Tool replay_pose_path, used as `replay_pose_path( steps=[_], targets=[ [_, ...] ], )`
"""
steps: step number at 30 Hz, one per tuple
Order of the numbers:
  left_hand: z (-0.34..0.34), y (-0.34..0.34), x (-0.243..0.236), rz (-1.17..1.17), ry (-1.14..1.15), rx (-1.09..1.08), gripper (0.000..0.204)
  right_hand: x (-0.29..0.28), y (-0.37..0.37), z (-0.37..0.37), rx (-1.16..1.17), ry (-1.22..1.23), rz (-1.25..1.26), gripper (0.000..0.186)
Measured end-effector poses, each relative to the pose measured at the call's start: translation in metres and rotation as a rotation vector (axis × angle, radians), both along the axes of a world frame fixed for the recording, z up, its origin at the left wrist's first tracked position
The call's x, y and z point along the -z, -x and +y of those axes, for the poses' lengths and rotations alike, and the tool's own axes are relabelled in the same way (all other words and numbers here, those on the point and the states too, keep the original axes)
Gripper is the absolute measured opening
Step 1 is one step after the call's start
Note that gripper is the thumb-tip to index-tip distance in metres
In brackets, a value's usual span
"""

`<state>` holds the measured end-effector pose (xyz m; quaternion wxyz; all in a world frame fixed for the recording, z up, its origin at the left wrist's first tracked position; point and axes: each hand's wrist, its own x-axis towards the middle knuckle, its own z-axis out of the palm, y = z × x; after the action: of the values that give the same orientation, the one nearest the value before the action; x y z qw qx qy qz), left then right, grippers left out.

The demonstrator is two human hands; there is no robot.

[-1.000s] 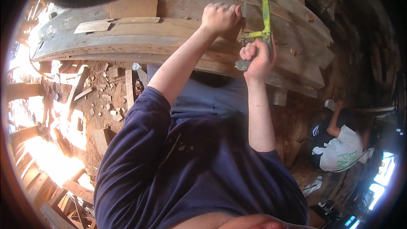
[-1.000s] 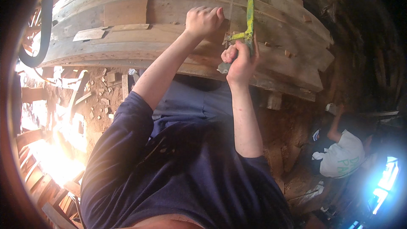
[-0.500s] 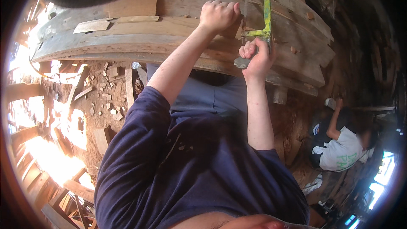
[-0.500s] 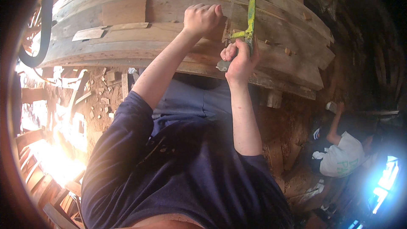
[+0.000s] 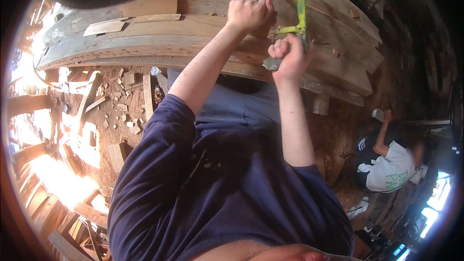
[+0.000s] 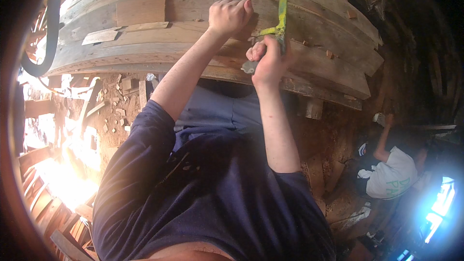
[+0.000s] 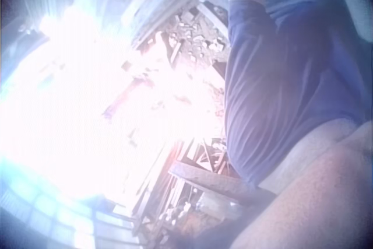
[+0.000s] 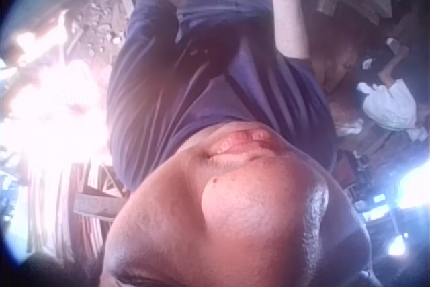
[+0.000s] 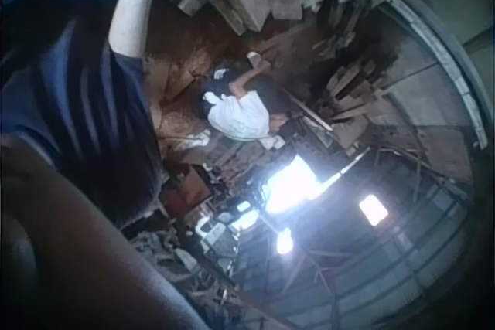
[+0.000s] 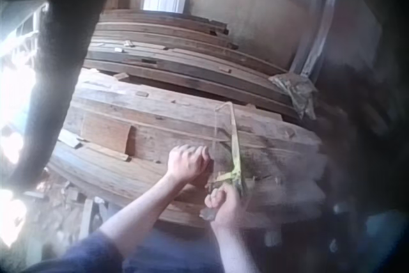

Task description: The person uses a hand saw to cut a small rectangular piece of wood on a wooden workbench. They hold the wood steady with their left hand and saw with their right hand, then remove the cut piece and continue sawing another section.

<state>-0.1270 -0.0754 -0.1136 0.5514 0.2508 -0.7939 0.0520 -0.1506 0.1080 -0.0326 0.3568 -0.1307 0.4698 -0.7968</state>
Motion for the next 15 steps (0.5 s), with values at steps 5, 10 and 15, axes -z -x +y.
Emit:
replay_pose_path(
  steps=[5,10,15],
  targets=[
    [0.001,-0.003,-0.001,-0.032,0.022,-0.031,0.039,0.023,0.001,0.008,-0.038,0.168,0.088,0.006],
    [0.001,-0.004,-0.001,-0.036,0.009,-0.034,0.04,-0.01,0.017,0.009,-0.081,0.171,0.045,0.006],
    [0.0,-0.003,-0.002,-0.044,0.013,-0.02,0.039,-0.034,0.025,0.004,0.107,0.184,0.185,0.006]
  ],
)
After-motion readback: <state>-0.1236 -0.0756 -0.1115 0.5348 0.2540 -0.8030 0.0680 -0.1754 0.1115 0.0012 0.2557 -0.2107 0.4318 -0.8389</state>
